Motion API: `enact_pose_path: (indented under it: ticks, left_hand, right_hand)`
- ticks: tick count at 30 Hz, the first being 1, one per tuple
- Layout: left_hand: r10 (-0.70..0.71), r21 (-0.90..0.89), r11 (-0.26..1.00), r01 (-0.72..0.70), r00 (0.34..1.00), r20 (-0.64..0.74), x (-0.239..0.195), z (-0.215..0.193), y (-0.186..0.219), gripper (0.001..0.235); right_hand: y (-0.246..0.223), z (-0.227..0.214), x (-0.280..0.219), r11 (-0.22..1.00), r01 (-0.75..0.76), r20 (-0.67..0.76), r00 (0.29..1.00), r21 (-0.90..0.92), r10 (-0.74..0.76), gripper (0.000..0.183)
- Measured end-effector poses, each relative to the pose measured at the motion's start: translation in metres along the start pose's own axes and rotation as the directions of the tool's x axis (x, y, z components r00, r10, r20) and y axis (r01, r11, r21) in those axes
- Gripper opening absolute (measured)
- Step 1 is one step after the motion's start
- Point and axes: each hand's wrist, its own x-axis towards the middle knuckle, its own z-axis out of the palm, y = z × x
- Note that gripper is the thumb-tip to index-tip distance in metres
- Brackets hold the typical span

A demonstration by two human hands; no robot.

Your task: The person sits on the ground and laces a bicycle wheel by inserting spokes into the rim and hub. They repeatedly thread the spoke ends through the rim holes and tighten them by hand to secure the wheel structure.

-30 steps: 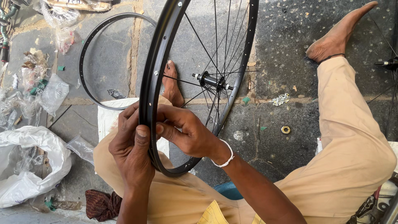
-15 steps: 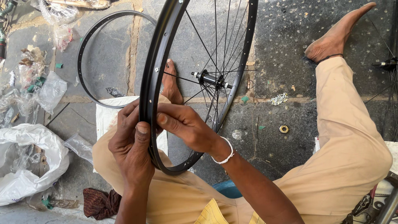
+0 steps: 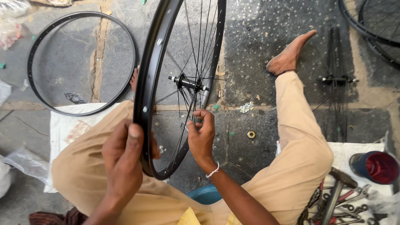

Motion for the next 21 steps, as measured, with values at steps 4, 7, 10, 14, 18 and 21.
enact_pose_path:
  ticks: [4,7,10,14,18,21]
  left_hand:
    - [0.087,0.265,0.958,-0.112,0.991,0.104,0.034,0.020,0.000,0.042]
    - [0.139,0.271,0.951,-0.145,0.989,0.040,0.041,0.036,-0.011,0.033]
    - [0.218,0.281,0.932,-0.228,0.974,0.067,0.032,0.045,-0.020,0.034]
    - [0.198,0.319,0.926,-0.202,0.979,0.046,0.024,0.050,-0.017,0.034]
    - [0.230,0.327,0.916,-0.232,0.972,0.047,0.022,0.048,-0.017,0.034]
    - [0.199,0.266,0.941,-0.209,0.978,0.064,0.017,0.045,-0.025,0.034]
  right_hand:
    - [0.016,-0.004,0.008,0.989,0.134,-0.095,0.986,-0.058,-0.139,0.021]
    - [0.018,0.014,0.017,0.939,0.341,0.089,0.938,-0.051,-0.336,0.022]
    - [0.038,0.046,0.042,0.910,0.408,0.229,0.895,-0.077,-0.383,0.021]
    - [0.094,0.085,0.083,0.899,0.391,0.248,0.907,-0.194,-0.341,0.022]
    - [0.128,0.093,0.078,0.889,0.373,0.137,0.927,-0.266,-0.348,0.024]
    - [0.120,0.093,0.071,0.996,0.066,0.179,0.982,-0.060,-0.055,0.029]
